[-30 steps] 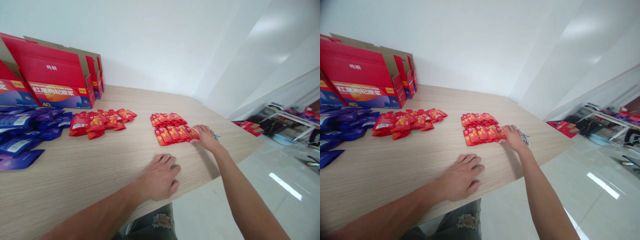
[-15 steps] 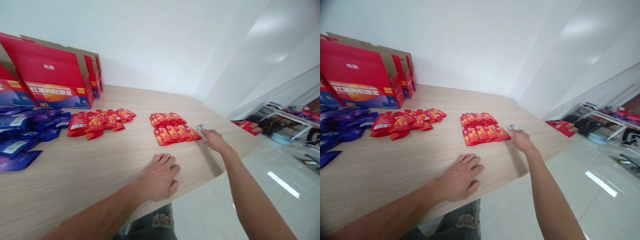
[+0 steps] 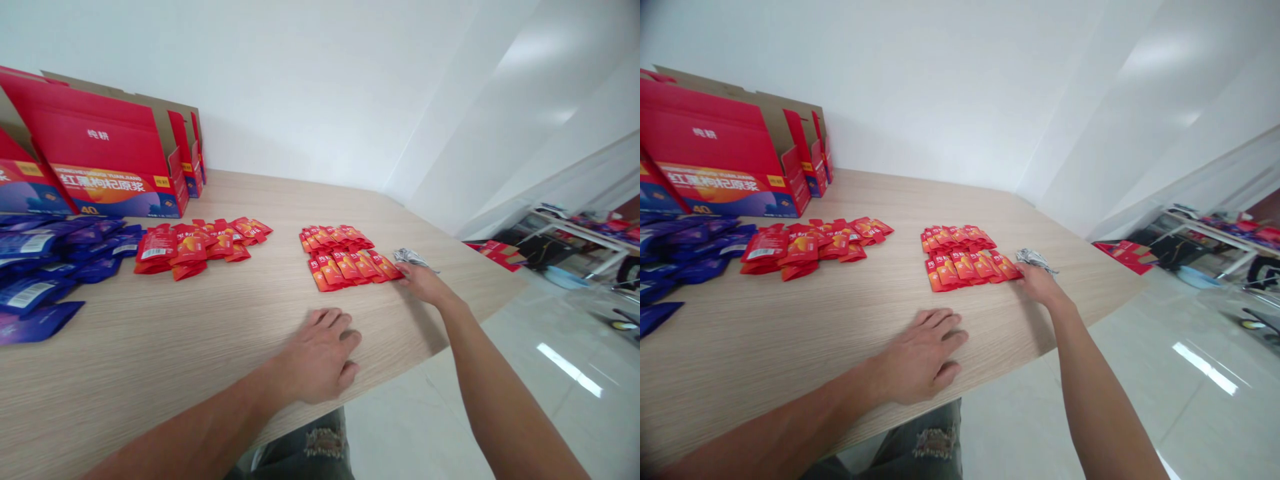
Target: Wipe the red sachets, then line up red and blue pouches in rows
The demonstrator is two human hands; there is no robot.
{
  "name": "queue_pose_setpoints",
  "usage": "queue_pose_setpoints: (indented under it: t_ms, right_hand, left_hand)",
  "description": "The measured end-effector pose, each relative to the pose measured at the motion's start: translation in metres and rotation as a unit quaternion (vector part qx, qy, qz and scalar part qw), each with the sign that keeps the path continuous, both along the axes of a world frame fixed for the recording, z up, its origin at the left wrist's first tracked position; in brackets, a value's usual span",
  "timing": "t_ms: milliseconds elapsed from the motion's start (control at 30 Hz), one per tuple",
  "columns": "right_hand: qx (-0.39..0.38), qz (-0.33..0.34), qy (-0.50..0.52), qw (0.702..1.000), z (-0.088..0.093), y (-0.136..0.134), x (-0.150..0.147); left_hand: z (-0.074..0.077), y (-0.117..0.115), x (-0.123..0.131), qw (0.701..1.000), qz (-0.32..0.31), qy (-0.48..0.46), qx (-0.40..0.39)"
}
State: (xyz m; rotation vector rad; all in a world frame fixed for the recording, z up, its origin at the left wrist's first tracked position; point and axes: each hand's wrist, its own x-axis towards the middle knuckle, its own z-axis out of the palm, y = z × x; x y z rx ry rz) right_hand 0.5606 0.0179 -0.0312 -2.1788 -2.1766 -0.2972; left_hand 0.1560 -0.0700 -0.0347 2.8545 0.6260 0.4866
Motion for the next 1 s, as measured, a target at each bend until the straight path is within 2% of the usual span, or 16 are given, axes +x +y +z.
queue_pose_setpoints:
  t_ms: [233,433,667,1000]
  right_hand:
    - [-0.028,-0.032,0.075,0.996,0.008,-0.003,-0.010]
    - [0.001,-0.026,0.075,0.997,0.005,-0.002,-0.013]
    - [-0.002,-0.043,0.072,0.997,0.004,0.000,-0.013]
    - [0.016,-0.020,0.064,0.998,0.001,0.004,-0.013]
  left_hand:
    - [0.000,0.000,0.000,1.000,0.000,-0.001,-0.003]
    - [0.000,0.000,0.000,1.000,-0.001,-0.002,0.001]
    - [0.000,0.000,0.000,1.000,0.000,-0.006,-0.001]
    - [0.000,0.000,0.000,1.000,0.001,-0.001,-0.004]
